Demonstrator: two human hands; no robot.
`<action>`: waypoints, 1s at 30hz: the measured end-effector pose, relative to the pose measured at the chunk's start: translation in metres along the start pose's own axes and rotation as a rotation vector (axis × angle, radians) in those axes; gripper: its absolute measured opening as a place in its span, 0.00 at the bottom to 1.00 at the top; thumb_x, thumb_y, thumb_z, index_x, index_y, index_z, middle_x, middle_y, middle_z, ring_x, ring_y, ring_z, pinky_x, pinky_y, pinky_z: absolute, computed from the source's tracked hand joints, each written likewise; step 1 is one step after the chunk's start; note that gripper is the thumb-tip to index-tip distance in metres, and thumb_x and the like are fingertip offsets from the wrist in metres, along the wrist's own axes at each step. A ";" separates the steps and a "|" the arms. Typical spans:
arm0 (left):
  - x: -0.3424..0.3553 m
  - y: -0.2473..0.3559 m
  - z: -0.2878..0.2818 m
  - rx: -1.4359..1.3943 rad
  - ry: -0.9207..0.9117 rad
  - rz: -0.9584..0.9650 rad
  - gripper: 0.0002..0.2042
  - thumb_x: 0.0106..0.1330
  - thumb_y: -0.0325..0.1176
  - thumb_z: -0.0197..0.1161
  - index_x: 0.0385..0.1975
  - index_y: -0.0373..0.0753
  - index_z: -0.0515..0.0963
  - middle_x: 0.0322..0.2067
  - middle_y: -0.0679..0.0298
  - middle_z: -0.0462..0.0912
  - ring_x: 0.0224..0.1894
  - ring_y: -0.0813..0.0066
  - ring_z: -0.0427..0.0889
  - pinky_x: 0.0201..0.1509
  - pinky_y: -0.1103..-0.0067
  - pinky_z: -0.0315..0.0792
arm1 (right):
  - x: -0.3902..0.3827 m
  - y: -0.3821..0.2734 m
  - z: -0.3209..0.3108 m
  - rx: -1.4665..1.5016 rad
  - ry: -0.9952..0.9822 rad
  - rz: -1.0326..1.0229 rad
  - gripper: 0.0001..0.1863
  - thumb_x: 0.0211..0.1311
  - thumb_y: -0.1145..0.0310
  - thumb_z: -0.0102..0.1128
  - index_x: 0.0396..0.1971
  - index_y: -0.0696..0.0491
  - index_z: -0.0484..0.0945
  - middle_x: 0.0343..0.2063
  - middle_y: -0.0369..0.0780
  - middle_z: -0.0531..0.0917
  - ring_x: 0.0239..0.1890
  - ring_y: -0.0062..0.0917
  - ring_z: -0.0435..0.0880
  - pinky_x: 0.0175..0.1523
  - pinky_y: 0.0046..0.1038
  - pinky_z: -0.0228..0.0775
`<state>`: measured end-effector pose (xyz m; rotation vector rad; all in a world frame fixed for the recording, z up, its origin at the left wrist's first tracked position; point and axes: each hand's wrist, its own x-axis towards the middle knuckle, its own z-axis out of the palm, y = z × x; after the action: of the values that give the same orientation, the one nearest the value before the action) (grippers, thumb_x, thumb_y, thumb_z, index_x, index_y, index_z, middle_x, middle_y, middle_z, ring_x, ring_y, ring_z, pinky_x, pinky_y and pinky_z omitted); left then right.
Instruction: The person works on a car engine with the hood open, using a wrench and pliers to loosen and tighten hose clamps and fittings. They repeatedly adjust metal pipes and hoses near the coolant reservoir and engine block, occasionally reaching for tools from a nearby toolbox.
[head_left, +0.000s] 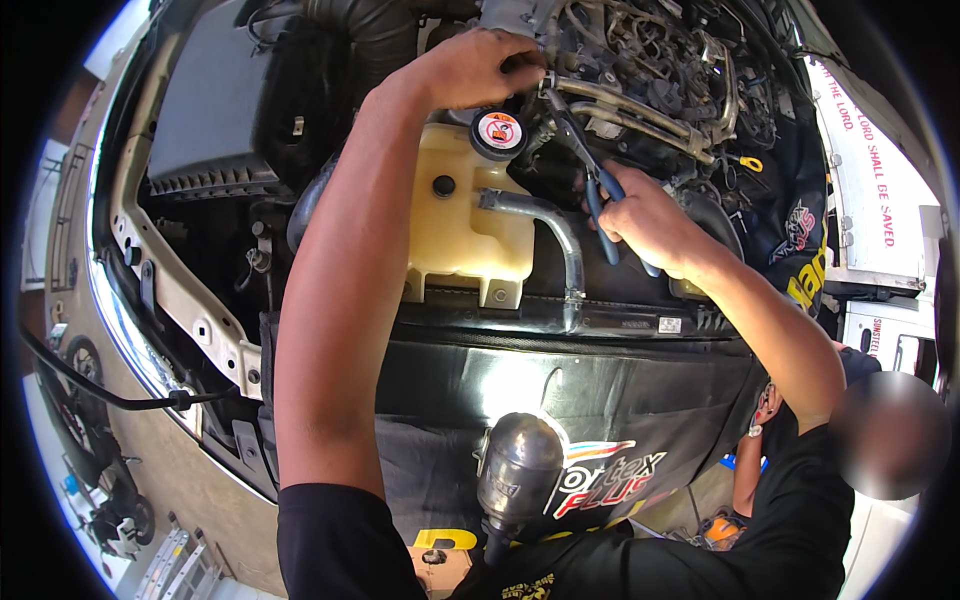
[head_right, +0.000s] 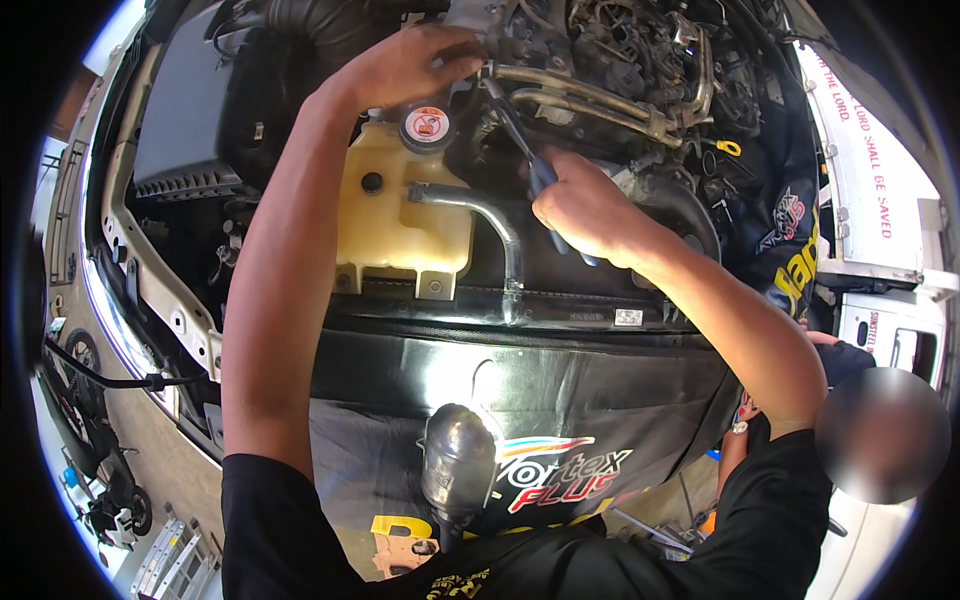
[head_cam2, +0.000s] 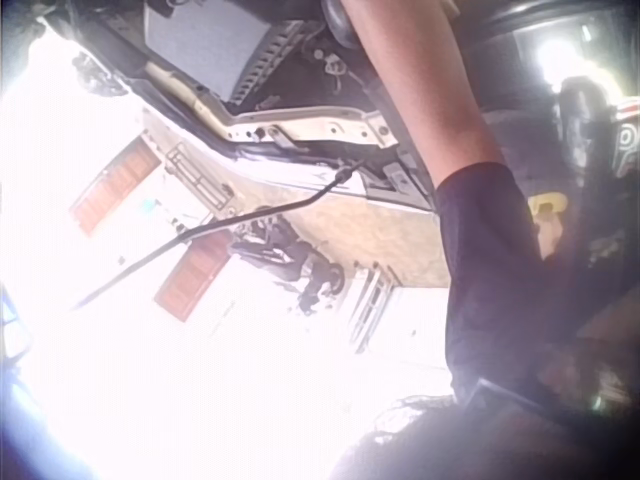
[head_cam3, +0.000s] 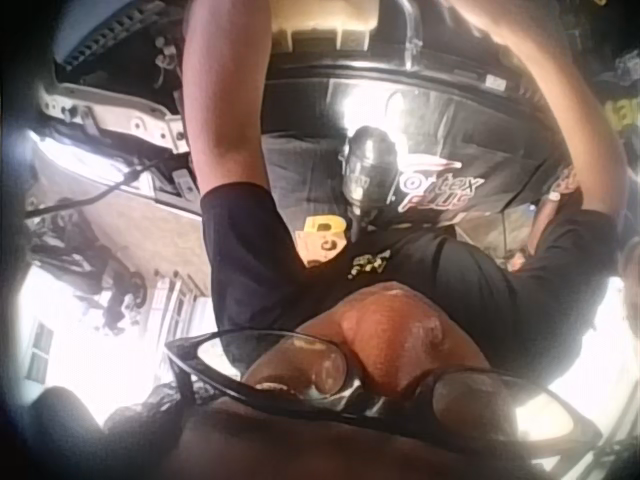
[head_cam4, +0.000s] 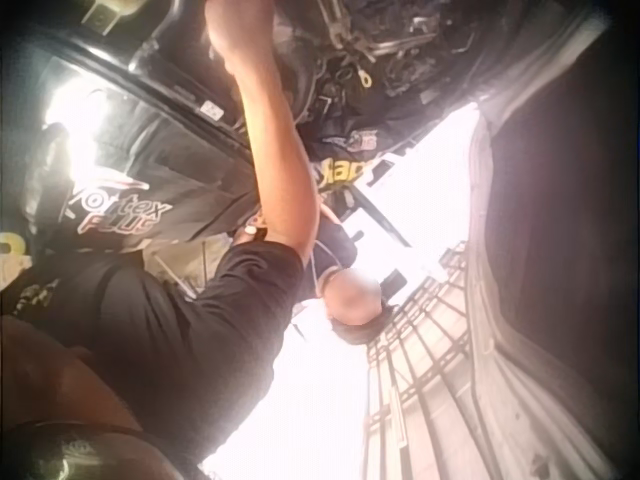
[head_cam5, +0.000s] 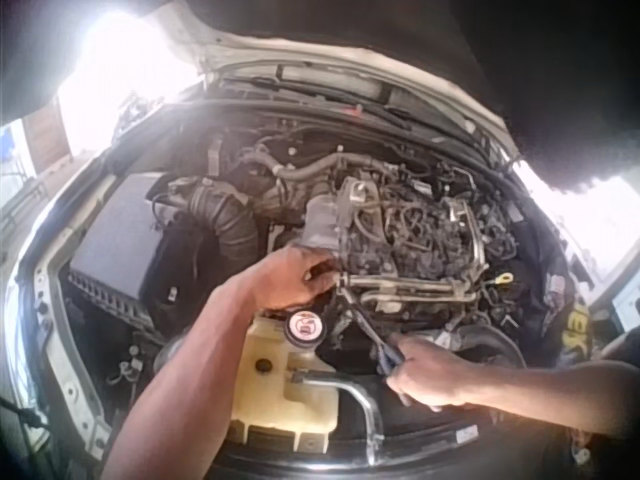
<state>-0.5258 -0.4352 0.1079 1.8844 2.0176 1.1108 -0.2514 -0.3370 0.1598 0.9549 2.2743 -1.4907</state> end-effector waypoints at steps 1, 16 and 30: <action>0.000 -0.001 0.000 0.001 -0.007 -0.004 0.16 0.76 0.42 0.64 0.53 0.37 0.82 0.47 0.52 0.89 0.51 0.49 0.87 0.57 0.63 0.78 | 0.001 0.001 -0.002 0.032 -0.031 -0.008 0.24 0.54 0.80 0.52 0.54 0.58 0.76 0.33 0.35 0.76 0.32 0.20 0.69 0.37 0.25 0.61; 0.002 0.001 -0.003 -0.084 -0.068 -0.021 0.16 0.76 0.42 0.65 0.54 0.39 0.81 0.48 0.55 0.89 0.52 0.57 0.87 0.60 0.66 0.77 | 0.000 -0.009 -0.016 0.135 -0.132 0.059 0.24 0.56 0.79 0.52 0.55 0.61 0.76 0.35 0.37 0.79 0.33 0.18 0.72 0.38 0.21 0.63; -0.004 0.005 -0.004 -0.081 -0.083 -0.095 0.16 0.78 0.46 0.62 0.54 0.42 0.80 0.50 0.55 0.88 0.54 0.54 0.86 0.61 0.64 0.75 | -0.003 -0.011 -0.003 0.039 -0.064 0.077 0.22 0.55 0.78 0.51 0.52 0.58 0.77 0.33 0.34 0.77 0.31 0.17 0.69 0.36 0.21 0.59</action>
<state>-0.5236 -0.4411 0.1124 1.7465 1.9649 1.0551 -0.2556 -0.3385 0.1705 0.9791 2.1465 -1.5160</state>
